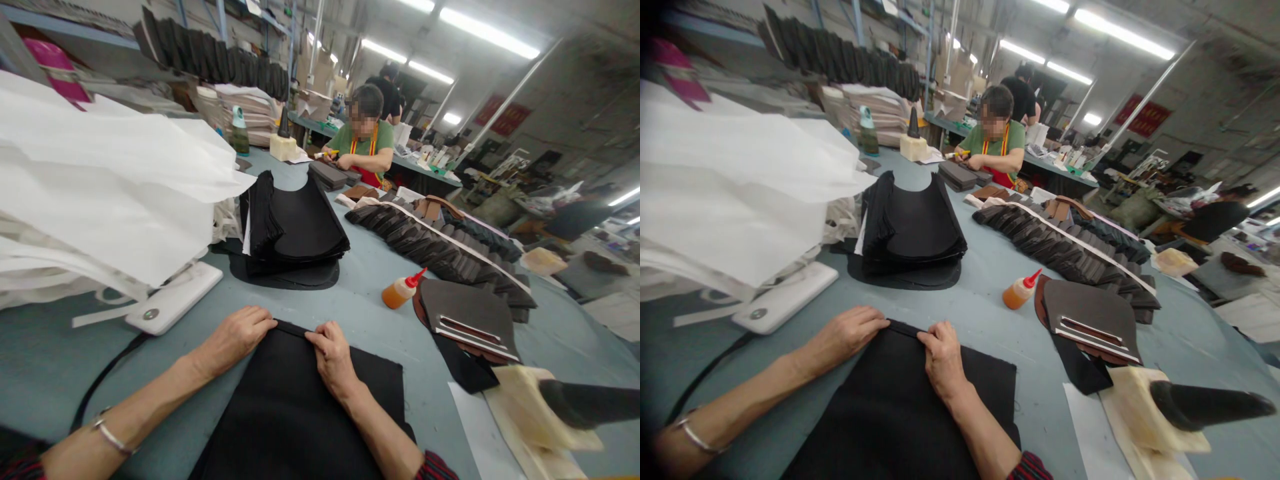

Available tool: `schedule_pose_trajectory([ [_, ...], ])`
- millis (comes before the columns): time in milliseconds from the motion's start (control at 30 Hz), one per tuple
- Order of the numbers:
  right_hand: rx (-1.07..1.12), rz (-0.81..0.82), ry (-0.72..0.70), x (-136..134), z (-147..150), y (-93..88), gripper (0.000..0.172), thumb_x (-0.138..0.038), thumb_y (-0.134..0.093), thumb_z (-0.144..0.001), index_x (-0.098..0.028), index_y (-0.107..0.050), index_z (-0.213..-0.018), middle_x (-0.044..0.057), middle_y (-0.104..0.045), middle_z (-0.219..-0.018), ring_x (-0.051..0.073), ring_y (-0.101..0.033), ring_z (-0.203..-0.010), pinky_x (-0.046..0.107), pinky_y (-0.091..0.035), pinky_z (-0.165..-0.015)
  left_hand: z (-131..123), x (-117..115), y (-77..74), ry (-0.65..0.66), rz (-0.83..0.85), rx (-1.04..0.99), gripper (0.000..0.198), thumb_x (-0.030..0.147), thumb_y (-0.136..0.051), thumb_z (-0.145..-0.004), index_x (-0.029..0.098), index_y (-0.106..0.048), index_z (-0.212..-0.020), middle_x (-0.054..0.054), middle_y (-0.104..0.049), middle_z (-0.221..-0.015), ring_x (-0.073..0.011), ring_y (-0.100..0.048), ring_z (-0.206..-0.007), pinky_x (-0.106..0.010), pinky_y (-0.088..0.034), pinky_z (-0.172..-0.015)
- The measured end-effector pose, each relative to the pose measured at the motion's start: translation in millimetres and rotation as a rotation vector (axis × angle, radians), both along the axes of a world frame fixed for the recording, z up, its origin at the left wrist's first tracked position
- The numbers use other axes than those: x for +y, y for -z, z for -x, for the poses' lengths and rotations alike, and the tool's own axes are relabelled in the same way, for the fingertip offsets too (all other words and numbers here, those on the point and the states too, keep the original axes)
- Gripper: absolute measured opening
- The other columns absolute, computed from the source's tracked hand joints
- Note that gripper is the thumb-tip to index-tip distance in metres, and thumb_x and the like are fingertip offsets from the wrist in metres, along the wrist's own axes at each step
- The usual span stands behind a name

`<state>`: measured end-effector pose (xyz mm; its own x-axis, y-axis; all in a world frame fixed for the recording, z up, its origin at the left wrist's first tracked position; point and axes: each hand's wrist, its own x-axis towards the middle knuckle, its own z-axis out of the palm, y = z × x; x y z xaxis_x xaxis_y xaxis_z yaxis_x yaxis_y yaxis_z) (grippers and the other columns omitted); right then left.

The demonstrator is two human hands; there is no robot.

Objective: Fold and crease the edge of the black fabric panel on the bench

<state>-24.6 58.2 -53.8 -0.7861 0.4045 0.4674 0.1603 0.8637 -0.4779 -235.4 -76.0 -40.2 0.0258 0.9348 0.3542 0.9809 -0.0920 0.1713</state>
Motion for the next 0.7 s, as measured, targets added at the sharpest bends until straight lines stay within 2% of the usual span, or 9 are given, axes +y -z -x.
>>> schedule_pose_trajectory([
  [133, -0.115, -0.081, 0.009, -0.1, -0.4, -5.3, 0.032, -0.010, -0.042, -0.093, -0.023, -0.067, -0.107, 0.005, -0.052, -0.085, 0.017, -0.046, -0.079, 0.032, -0.041, -0.070, -0.8, -3.2, 2.1, 0.021, 0.000, 0.046, 0.027, 0.017, -0.041, -0.093, 0.017, -0.066, -0.104, -0.007, -0.066, -0.093, -0.0160, -0.059, -0.087, -0.031, -0.049, -0.080],
  [200, -0.244, -0.189, -0.028, -0.9, 0.7, -11.1, 0.039, -0.009, -0.045, -0.090, -0.028, -0.061, -0.120, 0.006, -0.051, -0.089, 0.019, -0.045, -0.081, 0.032, -0.040, -0.070, -2.7, -7.6, -0.6, 0.023, 0.015, 0.103, 0.028, 0.016, -0.043, -0.092, 0.016, -0.064, -0.110, -0.008, -0.067, -0.098, -0.0167, -0.059, -0.090, -0.032, -0.049, -0.082],
  [267, -0.363, -0.299, -0.068, -2.9, 4.1, -16.9, 0.051, -0.009, -0.048, -0.088, -0.032, -0.051, -0.133, 0.008, -0.051, -0.094, 0.021, -0.044, -0.083, 0.034, -0.040, -0.068, -8.8, -12.0, -7.4, -0.039, 0.059, 0.168, 0.030, 0.012, -0.044, -0.090, 0.016, -0.064, -0.112, -0.008, -0.068, -0.100, -0.0186, -0.060, -0.092, -0.035, -0.049, -0.085],
  [367, -0.437, -0.391, -0.070, -7.3, 12.2, -21.2, 0.057, -0.012, -0.049, -0.087, -0.033, -0.043, -0.140, 0.009, -0.051, -0.095, 0.023, -0.044, -0.083, 0.035, -0.040, -0.067, -30.7, -14.1, -18.7, -0.210, 0.108, 0.242, 0.031, 0.011, -0.043, -0.089, 0.017, -0.067, -0.108, -0.009, -0.068, -0.104, -0.0233, -0.061, -0.098, -0.042, -0.047, -0.089],
  [467, -0.390, -0.393, -0.053, -6.1, 9.5, -18.2, 0.050, -0.013, -0.048, -0.089, -0.029, -0.047, -0.137, 0.009, -0.053, -0.094, 0.022, -0.045, -0.083, 0.035, -0.040, -0.068, -61.7, -11.9, -16.9, -0.254, 0.085, 0.314, 0.042, 0.008, -0.038, -0.088, 0.014, -0.060, -0.123, -0.013, -0.064, -0.124, -0.0267, -0.056, -0.117, -0.045, -0.042, -0.101],
  [567, -0.254, -0.301, -0.031, 9.1, -28.2, -11.7, 0.036, -0.012, -0.043, -0.093, -0.023, -0.059, -0.123, 0.007, -0.055, -0.090, 0.019, -0.046, -0.080, 0.033, -0.042, -0.068, -82.6, -11.4, -2.0, -0.272, 0.111, 0.370, 0.051, 0.002, -0.033, -0.083, 0.006, -0.055, -0.129, -0.019, -0.059, -0.132, -0.0286, -0.053, -0.124, -0.047, -0.038, -0.106],
  [700, -0.128, -0.182, 0.049, 42.4, -128.1, -9.8, 0.033, -0.010, -0.041, -0.094, -0.024, -0.064, -0.114, 0.004, -0.057, -0.087, 0.016, -0.052, -0.079, 0.030, -0.045, -0.068, -84.3, -13.5, 11.5, -0.277, 0.167, 0.358, 0.054, 0.000, -0.032, -0.082, 0.003, -0.052, -0.131, -0.022, -0.055, -0.135, -0.0299, -0.052, -0.126, -0.047, -0.039, -0.108],
])
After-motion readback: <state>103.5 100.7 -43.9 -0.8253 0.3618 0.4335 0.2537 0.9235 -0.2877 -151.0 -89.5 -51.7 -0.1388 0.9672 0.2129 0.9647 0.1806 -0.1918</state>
